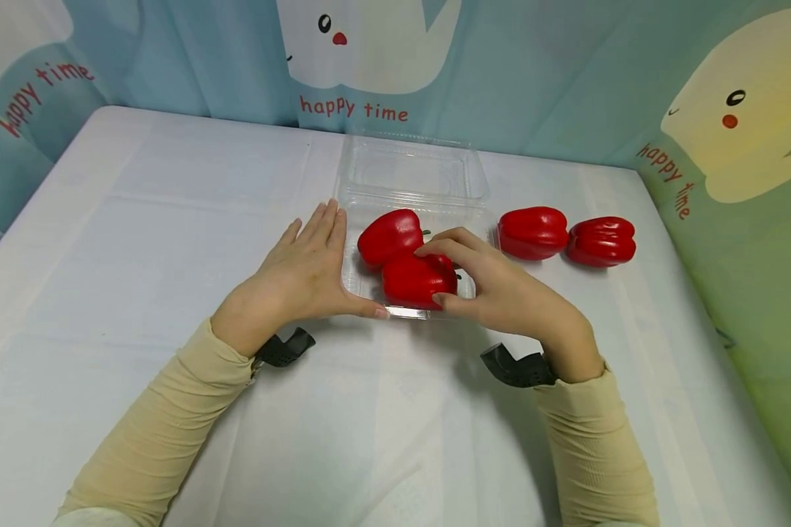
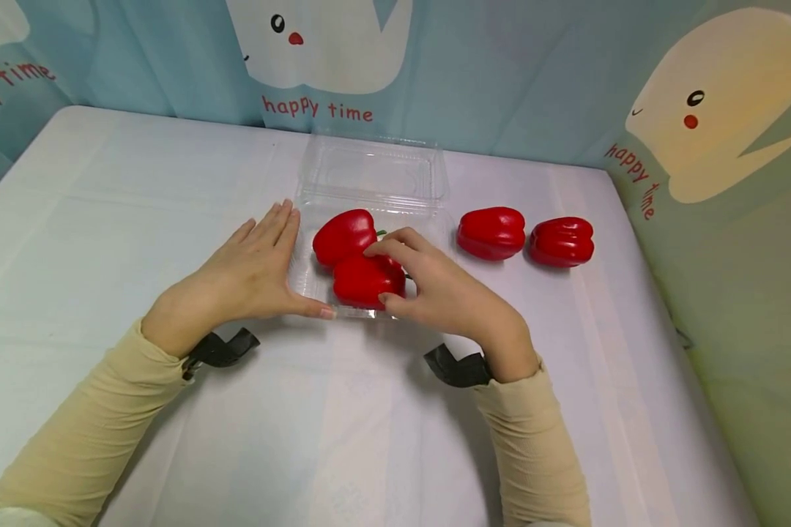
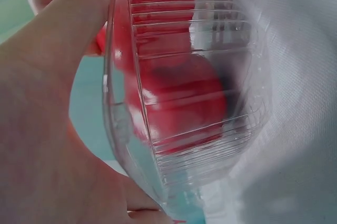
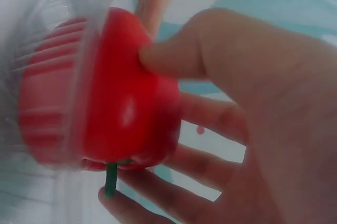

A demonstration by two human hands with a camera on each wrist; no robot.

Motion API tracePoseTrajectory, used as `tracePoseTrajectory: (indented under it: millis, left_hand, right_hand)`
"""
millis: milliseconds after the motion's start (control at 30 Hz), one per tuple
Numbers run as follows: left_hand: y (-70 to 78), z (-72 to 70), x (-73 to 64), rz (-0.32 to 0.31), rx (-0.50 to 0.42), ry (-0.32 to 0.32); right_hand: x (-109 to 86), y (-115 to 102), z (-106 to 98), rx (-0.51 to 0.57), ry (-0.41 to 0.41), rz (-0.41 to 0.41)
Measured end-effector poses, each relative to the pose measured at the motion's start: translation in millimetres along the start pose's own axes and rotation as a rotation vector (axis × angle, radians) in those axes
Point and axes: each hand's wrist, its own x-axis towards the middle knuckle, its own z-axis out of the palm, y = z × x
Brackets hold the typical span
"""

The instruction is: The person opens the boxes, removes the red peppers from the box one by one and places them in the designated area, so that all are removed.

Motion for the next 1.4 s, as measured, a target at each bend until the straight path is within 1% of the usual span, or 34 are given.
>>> tracePoseTrajectory:
  millis: [233,467,600,767,933,1067,1233,1400]
  left_hand:
    - [-3.5,-2.1,-0.9,0.009,-0.011,-0.012]
    - [-6.7,-3.6,-2.3,-0.001,-0.004,-0.025]
    - [-5.8,-3.3,-1.8,-0.001,-0.002,-0.034]
    - [-5.0,-3.2,-1.3,-0.005,-0.006,-0.038]
    - [-4.7,-3.3,-1.6,-0.001,-0.009,-0.036]
    - [-4.9,-3.4,-2.0,-0.001,-0.008,-0.034]
    - [-4.8,-3.9,-2.6,-0.002,-0.01,-0.033]
    - [-4.9,-4.3,-2.2,-0.004,-0.014,-0.039]
  right_hand:
    - [4.9,1,8,0.029,-0.009,0.026]
    - [6.0,1,9,-0.034,-0.051,0.025]
    - [6.8,-1,11,-0.042,-0.058,0.038]
    - [10.3,-2,17,-0.035,-0.026,0.047]
    - [14.2,-5,23,-0.042,0.011,0.082]
    - [15.7,-6,26,-0.063,0.032,0.074]
    - [15.2,-5,24,-0.102,0.053,0.053]
    - [11.1,-3,18,-0.114,0.063,0.064]
